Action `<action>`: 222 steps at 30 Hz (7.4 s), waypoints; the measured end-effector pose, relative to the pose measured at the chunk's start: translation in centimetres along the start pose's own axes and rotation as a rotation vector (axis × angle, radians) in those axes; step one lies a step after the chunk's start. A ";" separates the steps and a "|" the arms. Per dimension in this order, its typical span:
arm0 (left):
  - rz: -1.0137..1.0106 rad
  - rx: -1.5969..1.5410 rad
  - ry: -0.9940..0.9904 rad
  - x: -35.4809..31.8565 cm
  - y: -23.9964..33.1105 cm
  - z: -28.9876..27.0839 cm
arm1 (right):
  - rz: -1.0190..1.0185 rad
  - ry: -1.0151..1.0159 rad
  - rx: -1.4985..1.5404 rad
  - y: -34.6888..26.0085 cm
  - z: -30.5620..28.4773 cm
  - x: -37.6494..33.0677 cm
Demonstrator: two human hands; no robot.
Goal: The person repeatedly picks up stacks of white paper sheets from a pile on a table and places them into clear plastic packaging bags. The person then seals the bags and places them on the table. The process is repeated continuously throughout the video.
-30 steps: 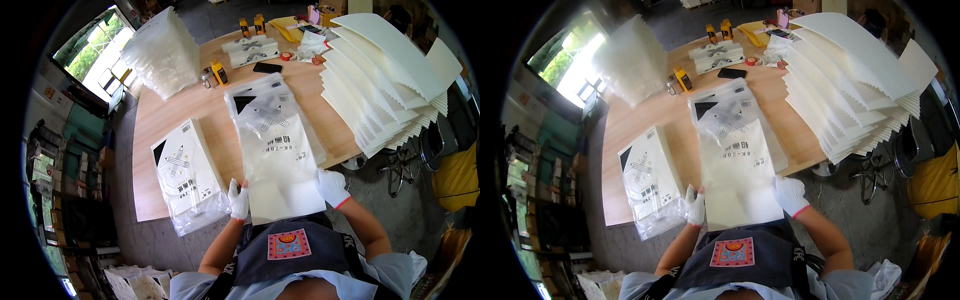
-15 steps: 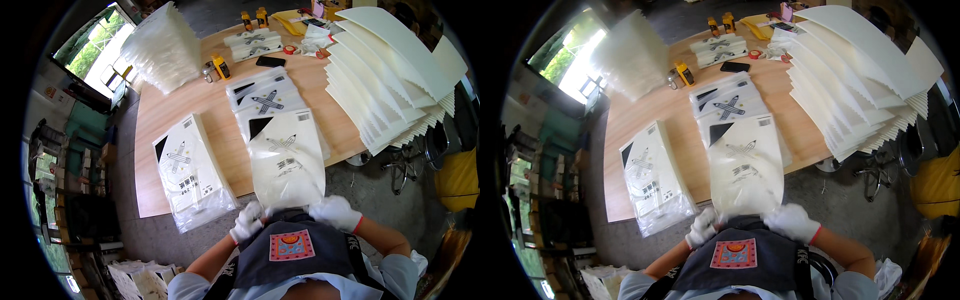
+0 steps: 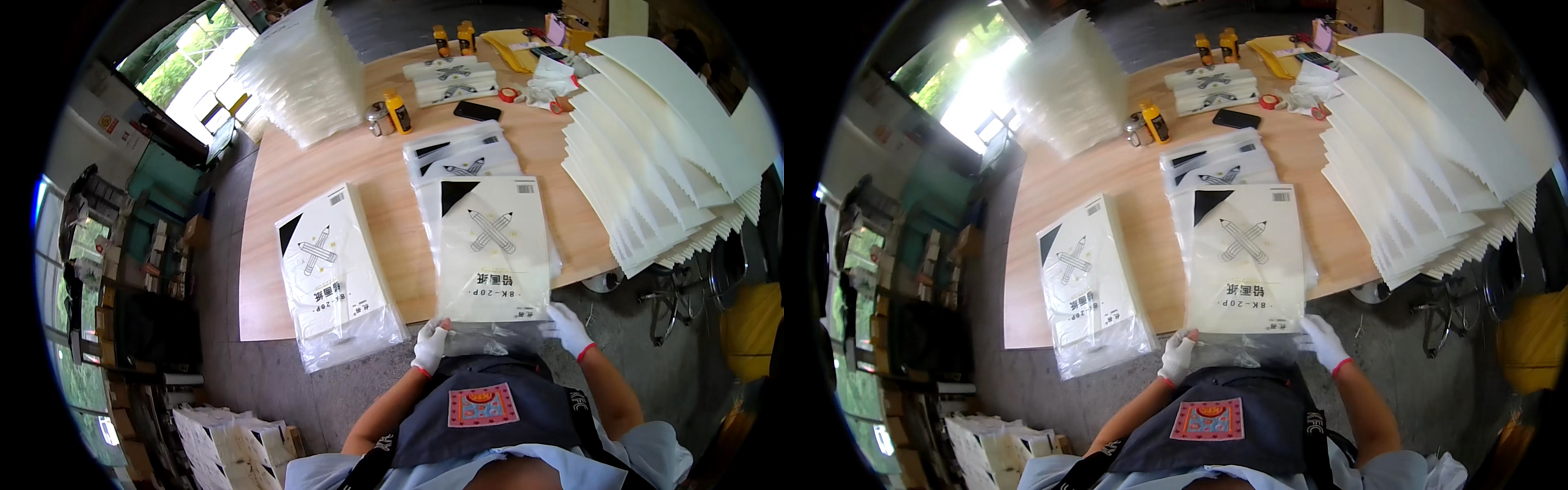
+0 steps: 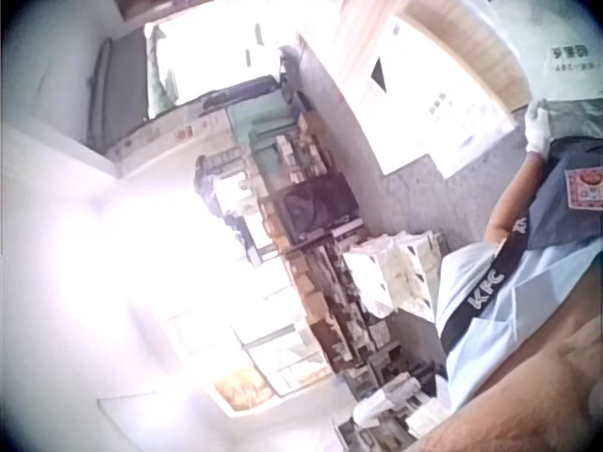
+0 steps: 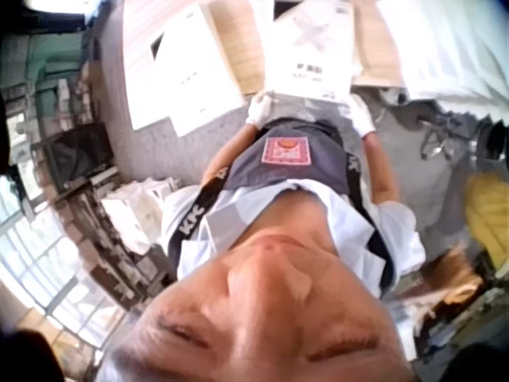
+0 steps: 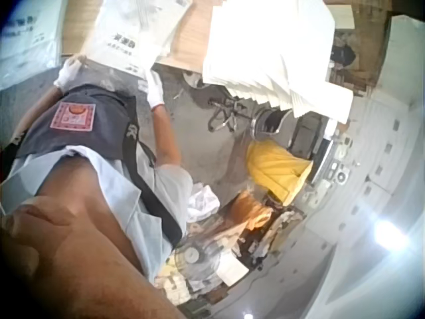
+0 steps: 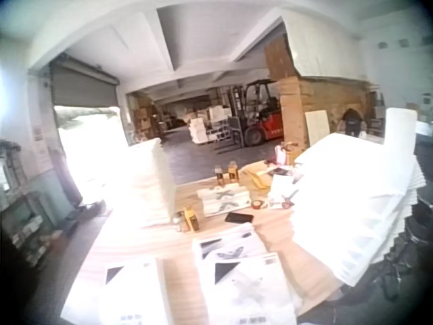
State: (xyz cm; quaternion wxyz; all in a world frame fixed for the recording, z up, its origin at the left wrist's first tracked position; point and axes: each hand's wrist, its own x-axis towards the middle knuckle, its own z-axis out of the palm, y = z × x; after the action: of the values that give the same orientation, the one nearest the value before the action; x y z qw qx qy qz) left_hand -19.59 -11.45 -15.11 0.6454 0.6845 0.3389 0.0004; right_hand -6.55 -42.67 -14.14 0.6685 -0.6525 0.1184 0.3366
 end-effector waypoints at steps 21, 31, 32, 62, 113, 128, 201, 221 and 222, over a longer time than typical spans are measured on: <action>-0.002 0.738 0.944 -2.9 1.2 -26.2 | -0.141 -0.562 -0.228 -4.4 33.0 4.9; 0.912 0.748 0.271 2.6 12.6 -6.5 | 0.157 -0.788 -0.451 -1.3 22.4 1.7; 0.892 0.731 0.124 3.8 13.2 -3.2 | 0.148 -0.716 -0.413 -1.4 21.3 1.9; 0.497 -0.168 -0.508 12.2 26.1 4.8 | 0.003 0.058 -0.641 -10.8 8.5 4.5; 0.278 0.111 -1.051 -2.0 44.9 7.6 | -0.871 0.698 -0.906 -31.4 -5.9 -21.4; 1.289 0.685 -0.485 -5.2 21.9 10.7 | -0.971 0.613 -0.882 -16.5 2.2 -12.7; 0.341 0.376 0.116 0.0 5.9 -2.4 | -0.694 0.371 -1.479 -6.6 4.6 -2.2; 0.116 0.083 -0.294 6.4 3.2 -1.8 | -0.407 0.112 -0.007 -18.1 3.1 20.2; 0.111 0.019 -0.245 5.5 3.7 -1.6 | -0.458 0.140 -0.004 -18.6 4.4 20.6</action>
State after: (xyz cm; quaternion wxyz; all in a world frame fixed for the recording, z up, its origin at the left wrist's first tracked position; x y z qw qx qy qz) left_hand -14.39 -7.28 -13.99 0.6744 0.7032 0.2194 -0.0508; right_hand 18.82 -30.98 -11.15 0.7162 -0.6855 0.0128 0.1304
